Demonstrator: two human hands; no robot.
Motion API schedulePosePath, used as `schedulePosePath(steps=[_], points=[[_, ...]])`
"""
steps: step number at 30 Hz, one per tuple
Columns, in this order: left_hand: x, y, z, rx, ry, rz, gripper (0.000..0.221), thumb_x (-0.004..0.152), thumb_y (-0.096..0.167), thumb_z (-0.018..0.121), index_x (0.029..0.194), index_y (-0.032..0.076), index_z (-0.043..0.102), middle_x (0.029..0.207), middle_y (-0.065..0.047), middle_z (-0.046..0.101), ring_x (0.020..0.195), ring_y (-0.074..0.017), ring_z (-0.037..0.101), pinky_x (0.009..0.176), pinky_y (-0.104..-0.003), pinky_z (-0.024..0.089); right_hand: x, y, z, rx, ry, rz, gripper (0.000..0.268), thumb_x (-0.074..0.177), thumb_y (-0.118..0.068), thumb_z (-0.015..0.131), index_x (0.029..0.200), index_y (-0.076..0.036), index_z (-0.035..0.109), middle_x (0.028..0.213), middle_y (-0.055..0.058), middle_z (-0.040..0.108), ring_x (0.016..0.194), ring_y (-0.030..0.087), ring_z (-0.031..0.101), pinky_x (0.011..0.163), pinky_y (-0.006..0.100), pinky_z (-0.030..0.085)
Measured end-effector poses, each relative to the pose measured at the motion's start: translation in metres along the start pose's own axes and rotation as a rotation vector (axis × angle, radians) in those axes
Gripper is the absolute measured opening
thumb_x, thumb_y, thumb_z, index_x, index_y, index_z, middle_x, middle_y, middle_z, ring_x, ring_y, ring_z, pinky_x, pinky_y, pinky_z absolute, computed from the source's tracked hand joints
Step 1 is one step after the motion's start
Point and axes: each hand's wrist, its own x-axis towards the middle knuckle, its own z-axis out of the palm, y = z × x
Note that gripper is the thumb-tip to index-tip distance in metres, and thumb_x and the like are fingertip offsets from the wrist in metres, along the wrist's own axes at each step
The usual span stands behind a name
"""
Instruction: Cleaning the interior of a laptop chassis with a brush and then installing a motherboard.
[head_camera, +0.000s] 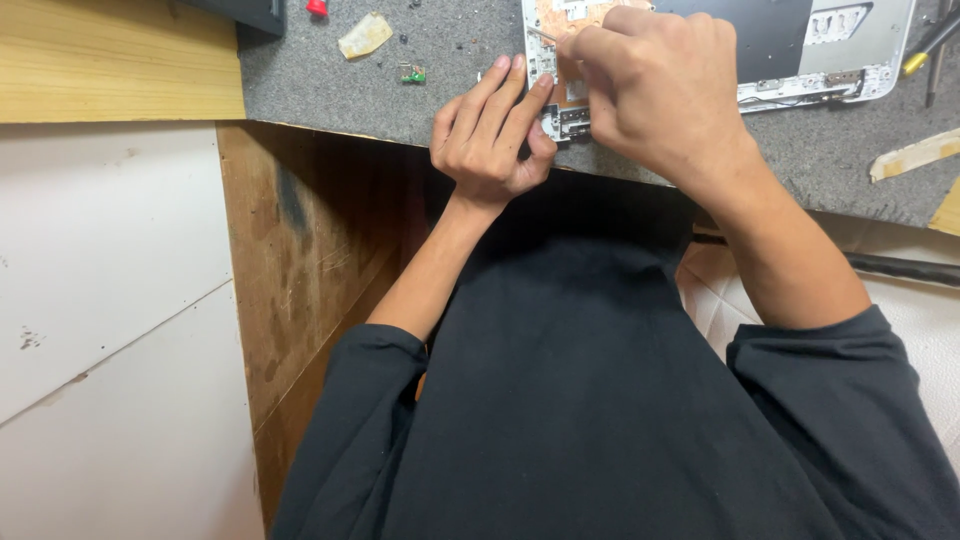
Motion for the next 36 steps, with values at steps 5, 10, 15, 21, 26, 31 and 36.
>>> schedulePosePath(steps=[5, 10, 15, 21, 26, 31, 36], points=[[0.004, 0.001, -0.004, -0.001, -0.020, -0.015, 0.038, 0.098, 0.026, 0.045, 0.097, 0.018, 0.082, 0.102, -0.001, 0.080, 0.099, -0.0143, 0.076, 0.078, -0.026, 0.049, -0.003, 0.011, -0.001, 0.500, -0.008, 0.109, 0.016, 0.097, -0.005, 0.077, 0.111, -0.011, 0.081, 0.101, 0.006, 0.078, 0.086, 0.024, 0.070, 0.066, 0.036, 0.047], [0.004, 0.012, -0.013, -0.155, -0.093, -0.329, 0.021, 0.094, 0.030, 0.061, 0.106, 0.015, 0.070, 0.106, -0.002, 0.078, 0.093, -0.0156, 0.079, 0.081, -0.029, 0.050, -0.021, 0.000, -0.017, 1.015, -0.010, 0.273, 0.016, 0.103, 0.001, 0.072, 0.118, 0.007, 0.076, 0.113, 0.019, 0.076, 0.105, 0.023, 0.072, 0.089, 0.031, 0.055], [0.020, 0.011, -0.028, -0.269, -0.333, -0.456, 0.023, 0.104, 0.040, 0.059, 0.117, 0.024, 0.069, 0.109, 0.007, 0.077, 0.113, -0.0161, 0.072, 0.090, -0.030, 0.044, -0.030, -0.003, -0.015, 1.055, 0.001, 0.274, 0.017, 0.100, 0.006, 0.070, 0.116, 0.007, 0.075, 0.110, 0.019, 0.076, 0.099, 0.022, 0.074, 0.091, 0.029, 0.059], [0.032, 0.006, -0.035, -0.420, -0.438, -0.519, 0.028, 0.103, 0.042, 0.052, 0.091, 0.019, 0.063, 0.090, 0.010, 0.067, 0.088, -0.0133, 0.059, 0.082, -0.031, 0.036, -0.031, 0.001, -0.013, 1.012, -0.053, 0.203, 0.013, 0.100, 0.001, 0.076, 0.113, 0.002, 0.079, 0.105, 0.015, 0.078, 0.099, 0.019, 0.074, 0.085, 0.026, 0.054], [0.036, 0.004, -0.038, -0.575, -0.403, -0.659, 0.032, 0.108, 0.042, 0.040, 0.094, 0.017, 0.055, 0.086, 0.006, 0.059, 0.083, -0.0129, 0.057, 0.085, -0.032, 0.037, -0.039, 0.005, -0.003, 1.058, 0.036, 0.156, 0.012, 0.103, -0.003, 0.076, 0.111, 0.006, 0.077, 0.109, 0.019, 0.077, 0.104, 0.025, 0.075, 0.087, 0.030, 0.057], [0.045, 0.002, -0.042, -0.809, -0.322, -0.736, 0.032, 0.111, 0.038, 0.031, 0.096, 0.012, 0.042, 0.077, -0.002, 0.059, 0.074, -0.0141, 0.060, 0.077, -0.031, 0.048, -0.034, -0.006, -0.004, 1.104, 0.078, 0.268, 0.015, 0.104, 0.001, 0.071, 0.116, 0.011, 0.073, 0.110, 0.021, 0.075, 0.092, 0.023, 0.073, 0.086, 0.030, 0.060], [0.049, -0.016, -0.036, -0.706, -0.458, -0.588, 0.045, 0.110, 0.038, 0.035, 0.076, 0.011, 0.048, 0.057, 0.001, 0.058, 0.051, -0.0112, 0.059, 0.051, -0.026, 0.044, -0.029, -0.014, 0.001, 0.718, 0.236, 0.265, 0.016, 0.098, 0.006, 0.074, 0.111, 0.004, 0.083, 0.094, 0.011, 0.079, 0.073, 0.015, 0.062, 0.065, 0.028, 0.044]])
